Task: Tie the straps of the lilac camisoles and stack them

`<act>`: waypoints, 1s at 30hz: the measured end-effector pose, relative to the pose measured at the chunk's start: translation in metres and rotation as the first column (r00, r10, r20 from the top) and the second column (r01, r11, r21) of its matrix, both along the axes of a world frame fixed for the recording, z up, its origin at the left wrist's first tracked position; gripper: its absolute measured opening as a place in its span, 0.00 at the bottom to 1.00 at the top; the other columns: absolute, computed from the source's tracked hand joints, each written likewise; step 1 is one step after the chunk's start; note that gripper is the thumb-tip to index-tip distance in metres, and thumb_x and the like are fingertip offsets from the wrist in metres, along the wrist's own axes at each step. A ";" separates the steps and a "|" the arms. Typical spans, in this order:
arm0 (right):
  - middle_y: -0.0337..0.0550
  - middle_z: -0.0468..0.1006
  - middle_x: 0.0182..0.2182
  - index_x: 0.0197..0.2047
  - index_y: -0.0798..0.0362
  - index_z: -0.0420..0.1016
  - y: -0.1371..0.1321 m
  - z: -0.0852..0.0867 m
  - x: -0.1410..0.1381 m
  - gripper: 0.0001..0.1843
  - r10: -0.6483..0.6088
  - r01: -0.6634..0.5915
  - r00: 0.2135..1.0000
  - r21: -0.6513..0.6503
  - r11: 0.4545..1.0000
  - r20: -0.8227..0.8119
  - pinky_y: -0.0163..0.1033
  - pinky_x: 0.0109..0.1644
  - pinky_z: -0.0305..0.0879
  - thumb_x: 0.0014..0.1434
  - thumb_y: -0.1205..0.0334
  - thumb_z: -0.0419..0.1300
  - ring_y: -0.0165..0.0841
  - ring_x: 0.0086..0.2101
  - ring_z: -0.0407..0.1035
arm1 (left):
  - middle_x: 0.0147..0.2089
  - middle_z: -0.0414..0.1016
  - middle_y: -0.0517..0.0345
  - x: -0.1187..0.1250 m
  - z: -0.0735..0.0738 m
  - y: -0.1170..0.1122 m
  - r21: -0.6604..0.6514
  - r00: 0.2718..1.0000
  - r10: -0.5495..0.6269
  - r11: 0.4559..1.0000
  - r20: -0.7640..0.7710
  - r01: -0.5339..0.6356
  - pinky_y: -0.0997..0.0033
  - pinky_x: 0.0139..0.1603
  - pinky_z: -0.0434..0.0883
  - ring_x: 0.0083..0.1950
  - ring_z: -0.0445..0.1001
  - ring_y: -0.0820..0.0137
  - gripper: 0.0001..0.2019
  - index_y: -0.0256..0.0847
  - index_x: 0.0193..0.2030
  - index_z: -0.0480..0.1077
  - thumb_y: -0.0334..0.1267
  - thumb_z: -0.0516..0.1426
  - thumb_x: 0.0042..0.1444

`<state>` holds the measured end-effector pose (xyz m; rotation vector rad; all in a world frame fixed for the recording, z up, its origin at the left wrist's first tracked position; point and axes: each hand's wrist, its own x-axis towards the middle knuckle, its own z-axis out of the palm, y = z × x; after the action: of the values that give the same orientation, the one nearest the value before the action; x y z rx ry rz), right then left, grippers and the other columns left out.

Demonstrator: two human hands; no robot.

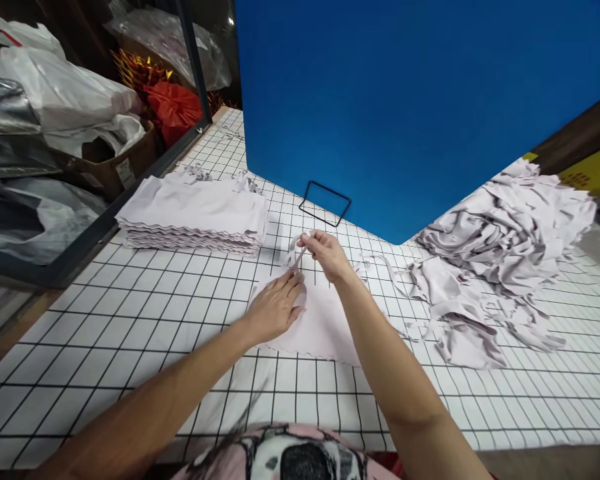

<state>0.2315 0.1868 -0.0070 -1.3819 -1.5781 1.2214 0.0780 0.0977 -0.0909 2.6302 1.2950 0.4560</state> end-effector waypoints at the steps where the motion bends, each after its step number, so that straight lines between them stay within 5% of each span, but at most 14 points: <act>1: 0.43 0.79 0.35 0.36 0.53 0.70 -0.004 0.011 0.005 0.13 0.029 -0.026 0.997 0.047 0.999 -0.065 0.35 0.37 0.64 0.63 0.51 0.56 0.29 0.34 0.69 | 0.72 0.56 0.47 0.000 0.000 0.000 -0.001 1.000 -0.004 1.000 0.005 0.004 0.49 0.67 0.61 0.73 0.51 0.53 0.23 0.37 0.65 0.60 0.45 0.47 0.68; 5: 0.43 0.80 0.37 0.42 0.50 0.77 -0.045 0.033 0.027 0.09 0.252 -0.237 0.967 0.210 0.949 -0.049 0.41 0.45 0.69 0.64 0.55 0.58 0.33 0.40 0.73 | 0.71 0.58 0.46 -0.001 -0.001 0.001 -0.014 1.000 -0.005 1.000 0.015 0.006 0.49 0.68 0.61 0.74 0.50 0.54 0.25 0.36 0.67 0.57 0.45 0.48 0.67; 9: 0.42 0.77 0.47 0.49 0.44 0.77 -0.103 0.016 0.044 0.16 0.540 -0.572 0.819 0.201 0.795 0.197 0.49 0.54 0.70 0.64 0.69 0.53 0.36 0.49 0.71 | 0.71 0.58 0.45 -0.001 -0.001 0.001 -0.084 1.000 0.006 0.996 0.001 -0.006 0.51 0.70 0.58 0.75 0.48 0.55 0.28 0.35 0.70 0.51 0.39 0.49 0.65; 11: 0.44 0.73 0.53 0.52 0.43 0.76 -0.123 0.002 0.051 0.21 0.592 -0.638 0.760 0.137 0.757 0.268 0.49 0.54 0.70 0.63 0.73 0.50 0.37 0.51 0.70 | 0.71 0.57 0.44 -0.001 0.002 0.001 -0.107 1.000 0.006 0.994 -0.013 -0.007 0.52 0.70 0.57 0.75 0.48 0.55 0.30 0.34 0.71 0.50 0.39 0.50 0.64; 14: 0.46 0.71 0.55 0.54 0.45 0.73 -0.131 -0.010 0.059 0.20 0.491 -0.525 0.831 0.076 0.848 0.260 0.46 0.49 0.72 0.63 0.71 0.50 0.36 0.48 0.72 | 0.71 0.58 0.43 -0.001 0.007 0.000 -0.115 1.000 0.009 0.993 -0.021 -0.011 0.50 0.70 0.56 0.74 0.49 0.54 0.30 0.34 0.72 0.49 0.41 0.48 0.65; 16: 0.48 0.74 0.51 0.52 0.49 0.72 -0.122 -0.015 0.058 0.14 0.309 -0.318 0.931 0.016 0.948 0.193 0.44 0.43 0.72 0.64 0.65 0.53 0.34 0.40 0.73 | 0.71 0.58 0.43 0.000 0.008 0.000 -0.111 1.000 0.008 0.994 -0.018 -0.009 0.50 0.69 0.57 0.74 0.49 0.54 0.30 0.34 0.72 0.48 0.42 0.48 0.66; 18: 0.46 0.76 0.42 0.47 0.52 0.72 -0.108 -0.019 0.051 0.12 0.150 -0.139 0.981 -0.097 0.986 0.120 0.39 0.35 0.69 0.64 0.56 0.57 0.30 0.30 0.70 | 0.71 0.58 0.43 0.000 0.008 0.000 -0.099 1.000 0.011 0.995 -0.008 -0.012 0.50 0.69 0.57 0.74 0.50 0.54 0.30 0.34 0.72 0.48 0.43 0.48 0.66; 24: 0.31 0.59 0.17 0.24 0.53 0.65 -0.082 -0.034 0.024 0.18 0.245 -0.234 0.969 -0.356 0.905 -0.015 0.34 0.23 0.46 0.56 0.52 0.64 0.24 0.19 0.49 | 0.70 0.59 0.43 -0.002 0.005 0.003 -0.101 1.000 0.011 0.995 0.003 -0.011 0.52 0.70 0.57 0.73 0.51 0.55 0.33 0.34 0.72 0.47 0.37 0.51 0.61; 30: 0.36 0.69 0.24 0.31 0.55 0.74 -0.109 -0.024 0.052 0.16 0.492 -0.492 0.865 -0.355 0.795 -0.097 0.35 0.31 0.56 0.60 0.49 0.62 0.26 0.25 0.59 | 0.70 0.57 0.43 -0.003 0.006 0.005 -0.107 0.999 0.021 0.994 0.034 -0.017 0.51 0.67 0.59 0.72 0.53 0.55 0.35 0.36 0.73 0.42 0.40 0.52 0.63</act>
<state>0.2839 0.0780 -0.0309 -1.2133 -1.8451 1.9164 0.0753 0.1028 -0.0847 2.5136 1.2976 0.4221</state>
